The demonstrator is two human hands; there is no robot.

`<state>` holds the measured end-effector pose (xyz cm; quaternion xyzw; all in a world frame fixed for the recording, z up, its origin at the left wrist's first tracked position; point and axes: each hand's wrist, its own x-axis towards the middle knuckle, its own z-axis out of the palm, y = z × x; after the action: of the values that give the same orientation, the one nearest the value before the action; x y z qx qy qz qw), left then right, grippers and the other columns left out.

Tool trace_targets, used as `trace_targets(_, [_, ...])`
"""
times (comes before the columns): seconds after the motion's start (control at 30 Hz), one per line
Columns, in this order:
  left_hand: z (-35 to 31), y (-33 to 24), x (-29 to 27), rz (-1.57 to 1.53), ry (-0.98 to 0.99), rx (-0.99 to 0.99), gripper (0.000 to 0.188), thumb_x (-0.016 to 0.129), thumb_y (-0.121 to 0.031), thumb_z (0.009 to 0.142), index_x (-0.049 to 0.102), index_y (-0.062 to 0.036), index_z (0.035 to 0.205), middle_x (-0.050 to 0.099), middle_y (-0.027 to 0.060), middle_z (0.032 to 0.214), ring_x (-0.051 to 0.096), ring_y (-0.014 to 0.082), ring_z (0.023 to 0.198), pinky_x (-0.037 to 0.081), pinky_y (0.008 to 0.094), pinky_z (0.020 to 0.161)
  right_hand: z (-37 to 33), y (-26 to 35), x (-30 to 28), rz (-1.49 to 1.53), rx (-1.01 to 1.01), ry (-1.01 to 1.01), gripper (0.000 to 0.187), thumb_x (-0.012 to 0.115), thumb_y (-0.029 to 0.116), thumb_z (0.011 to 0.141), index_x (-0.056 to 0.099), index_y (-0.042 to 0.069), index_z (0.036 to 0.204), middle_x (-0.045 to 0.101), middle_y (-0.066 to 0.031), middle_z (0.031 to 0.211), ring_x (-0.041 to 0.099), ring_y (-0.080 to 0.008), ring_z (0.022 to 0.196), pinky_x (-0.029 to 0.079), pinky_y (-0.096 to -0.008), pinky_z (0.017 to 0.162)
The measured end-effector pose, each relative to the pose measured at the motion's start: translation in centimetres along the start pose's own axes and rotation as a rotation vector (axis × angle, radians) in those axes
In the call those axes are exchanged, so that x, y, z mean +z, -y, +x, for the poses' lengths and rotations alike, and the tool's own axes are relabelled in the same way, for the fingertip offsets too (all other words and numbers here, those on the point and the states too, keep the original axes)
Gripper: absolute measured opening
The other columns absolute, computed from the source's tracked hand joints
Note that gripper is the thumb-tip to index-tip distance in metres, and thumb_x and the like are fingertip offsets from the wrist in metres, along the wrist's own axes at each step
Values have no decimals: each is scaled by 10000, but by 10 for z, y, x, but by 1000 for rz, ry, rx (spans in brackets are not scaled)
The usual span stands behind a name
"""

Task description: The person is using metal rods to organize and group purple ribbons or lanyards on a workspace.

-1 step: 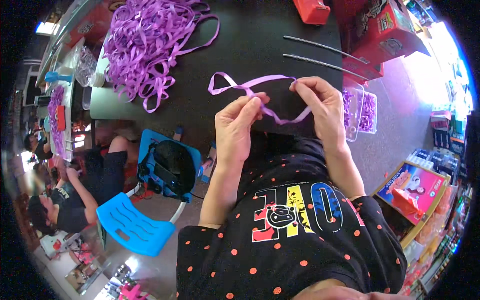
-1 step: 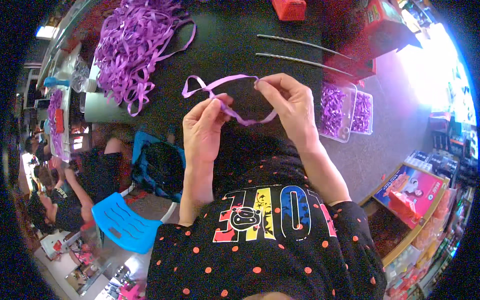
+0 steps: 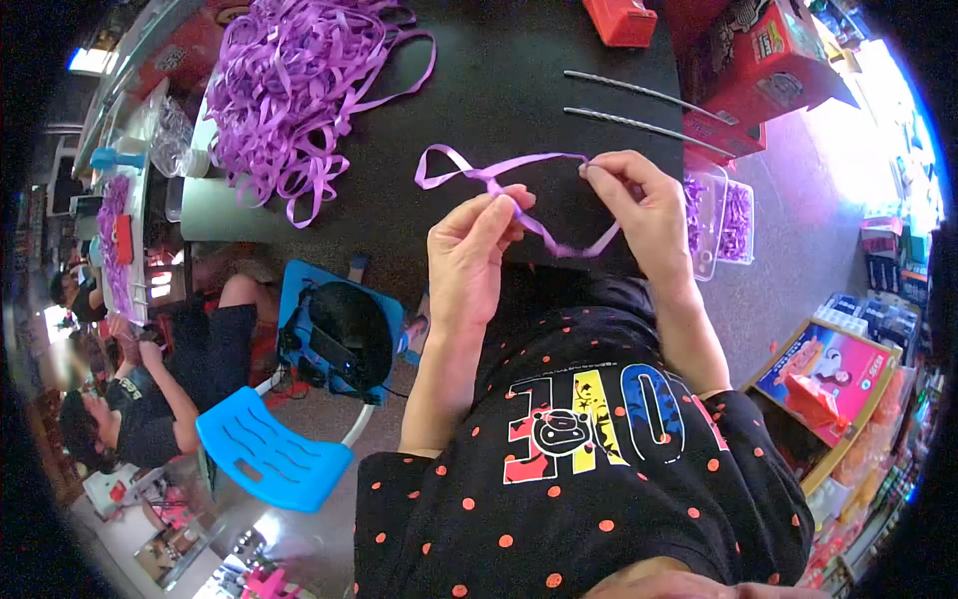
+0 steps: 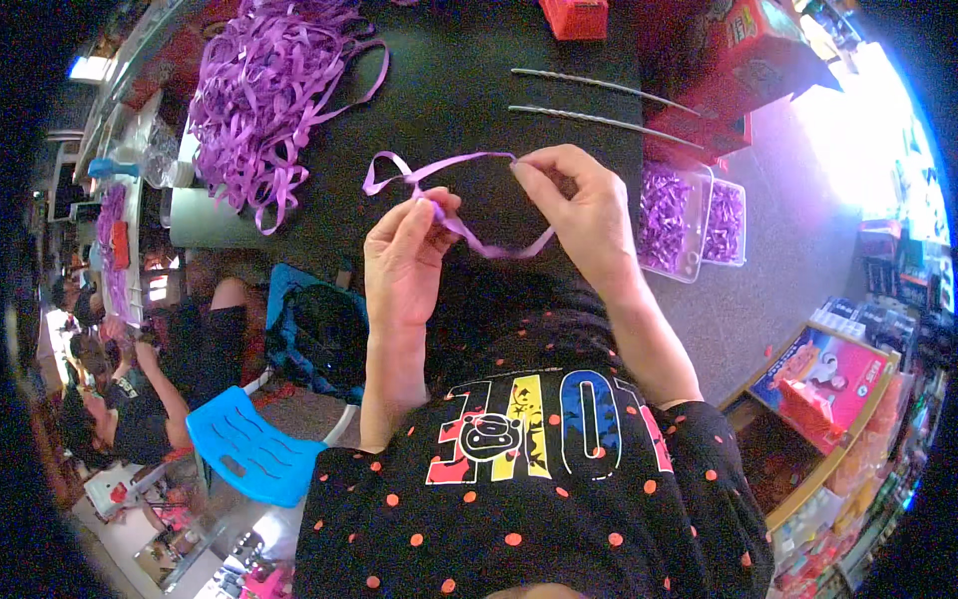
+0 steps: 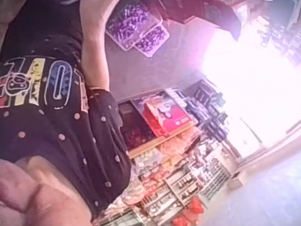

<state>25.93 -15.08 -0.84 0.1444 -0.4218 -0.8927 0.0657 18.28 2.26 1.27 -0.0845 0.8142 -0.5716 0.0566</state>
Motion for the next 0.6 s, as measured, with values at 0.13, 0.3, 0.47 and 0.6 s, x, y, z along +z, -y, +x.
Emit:
trace_targets(0.13, [0, -7, 11, -147, 54, -71, 179, 604, -98, 915, 691, 24, 1013, 668, 124, 1068, 618, 123, 906, 470, 234, 785, -4, 15, -16, -596, -451, -97, 317, 680, 178, 835, 645, 31, 1114, 626, -136, 1153, 612, -300, 1001, 483, -359, 865])
trace_targets(0.3, [-3, -5, 39, 144, 185, 181, 217, 592, -75, 896, 671, 32, 1068, 503, 185, 1339, 519, 204, 1160, 385, 327, 999, -24, 53, -17, 546, 133, 368, 255, 644, 84, 888, 615, -8, 1125, 673, -72, 1000, 620, -79, 820, 492, -212, 648])
trace_targets(0.47, [5, -4, 57, -122, 238, 50, 216, 595, -68, 907, 671, -1, 1098, 483, 165, 1362, 516, 200, 1173, 390, 340, 1010, -20, 21, -33, 715, 212, 340, 163, 648, 44, 879, 628, -13, 1030, 667, -36, 857, 596, -45, 720, 449, -170, 575])
trace_targets(0.6, [15, 5, 56, -109, 292, 60, 280, 533, -206, 963, 611, -16, 1153, 599, 193, 1214, 614, 267, 1059, 493, 375, 924, -26, 20, -66, 429, 195, 271, 142, 697, 57, 821, 659, -2, 944, 661, -19, 806, 577, -38, 658, 452, -171, 585])
